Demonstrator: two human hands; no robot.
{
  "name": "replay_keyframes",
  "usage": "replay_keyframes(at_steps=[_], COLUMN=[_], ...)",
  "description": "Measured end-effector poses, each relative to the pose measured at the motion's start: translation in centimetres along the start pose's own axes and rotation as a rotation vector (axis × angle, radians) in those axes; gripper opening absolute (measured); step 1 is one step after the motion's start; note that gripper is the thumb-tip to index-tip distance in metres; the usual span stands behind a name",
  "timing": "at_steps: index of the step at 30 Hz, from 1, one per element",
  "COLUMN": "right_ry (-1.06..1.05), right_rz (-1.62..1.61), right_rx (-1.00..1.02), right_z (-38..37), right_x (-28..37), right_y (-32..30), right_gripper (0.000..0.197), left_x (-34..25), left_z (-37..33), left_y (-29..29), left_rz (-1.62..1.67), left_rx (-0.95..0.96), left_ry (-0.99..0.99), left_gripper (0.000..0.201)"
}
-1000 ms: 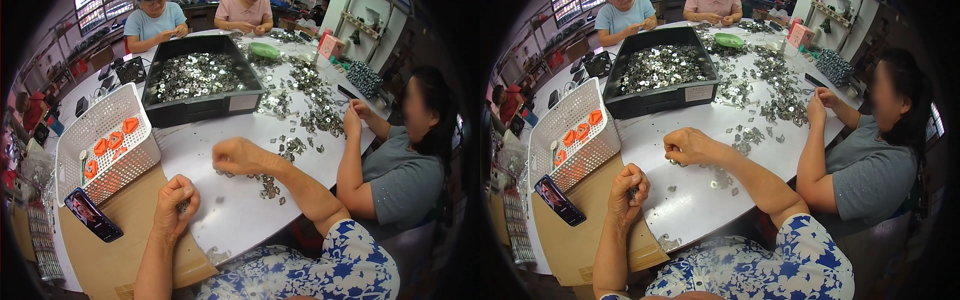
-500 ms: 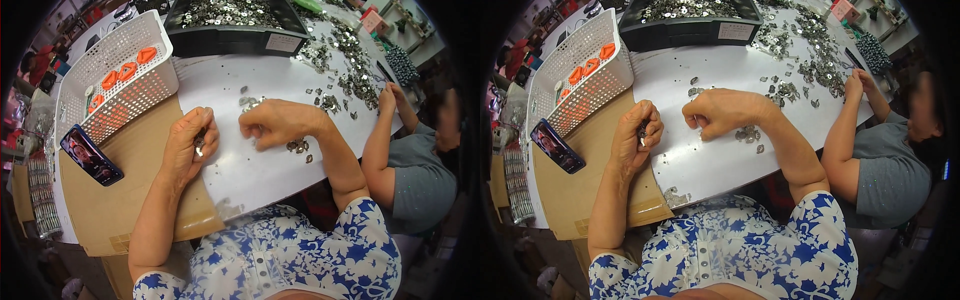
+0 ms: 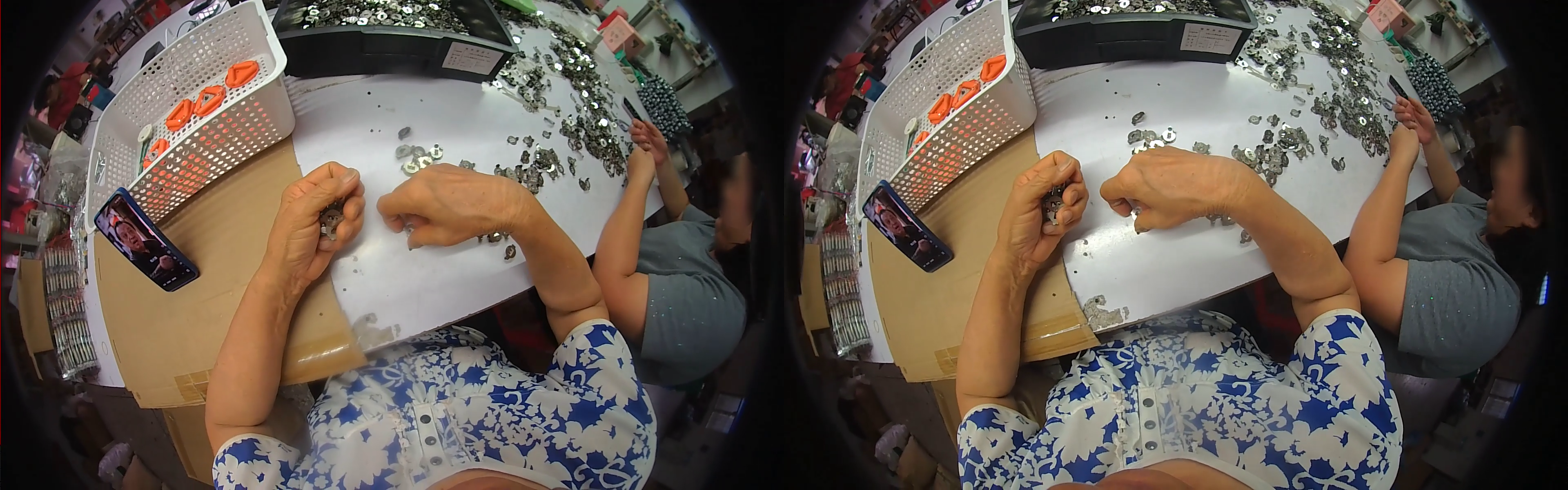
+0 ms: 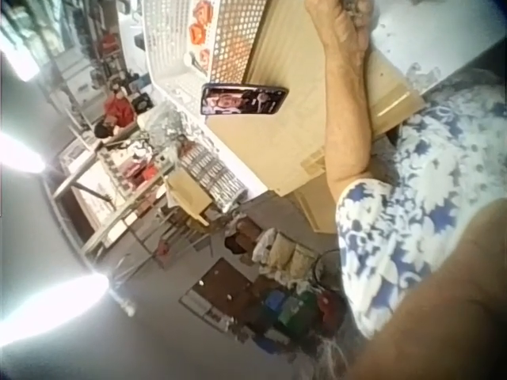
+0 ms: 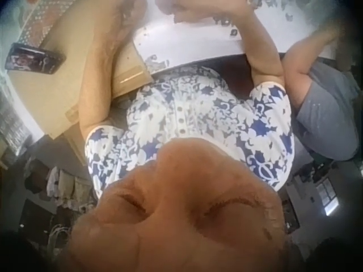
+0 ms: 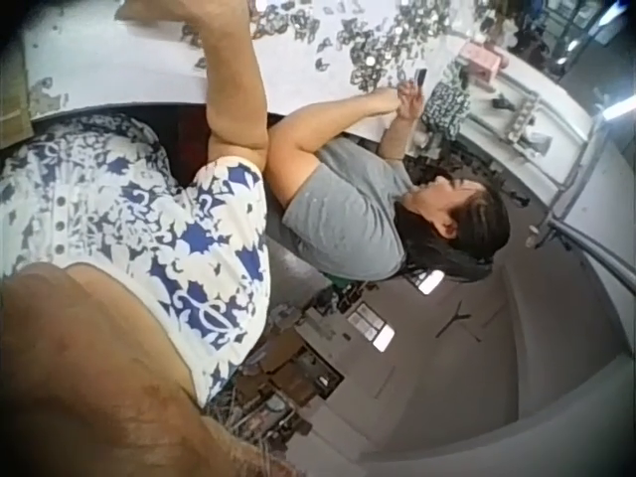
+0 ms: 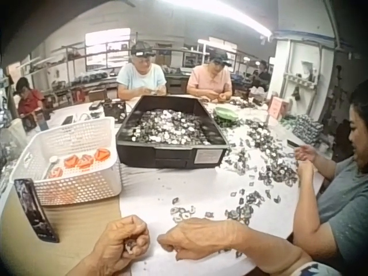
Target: The person sorts small metal fasteners and washers by hand, grouping them into a plastic basket and a cardboard box on a workshop table.
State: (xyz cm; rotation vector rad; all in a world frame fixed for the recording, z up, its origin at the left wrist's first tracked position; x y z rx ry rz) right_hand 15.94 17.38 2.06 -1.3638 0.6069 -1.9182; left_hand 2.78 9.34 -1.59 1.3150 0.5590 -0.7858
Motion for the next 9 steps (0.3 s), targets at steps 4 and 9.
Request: replay_keyframes(at_steps=[4, 9], right_ry=[-0.067, 0.056], right_rz=[-0.009, -0.141], right_rx=[-0.08, -0.297], right_z=[-0.1, 1.2], right_x=[-0.9, -3.4], right_y=[-0.6, -4.0], right_gripper=[0.012, 0.003], left_x=[0.2, 0.4], left_z=[-0.1, 0.1], left_y=[-0.1, 0.1], left_rz=[-0.008, -0.018], left_rx=[-0.008, -0.001], left_ry=[-0.017, -0.02], left_gripper=[0.019, 0.017])
Point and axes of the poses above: each hand's wrist, its own z-axis away from the middle knuckle, its own y-axis out of the palm, x = y × z, the point moved 6 cm from there along -z, towards the middle knuckle, and after that the axes turned 8 degrees about x, right-handed, at the moved point
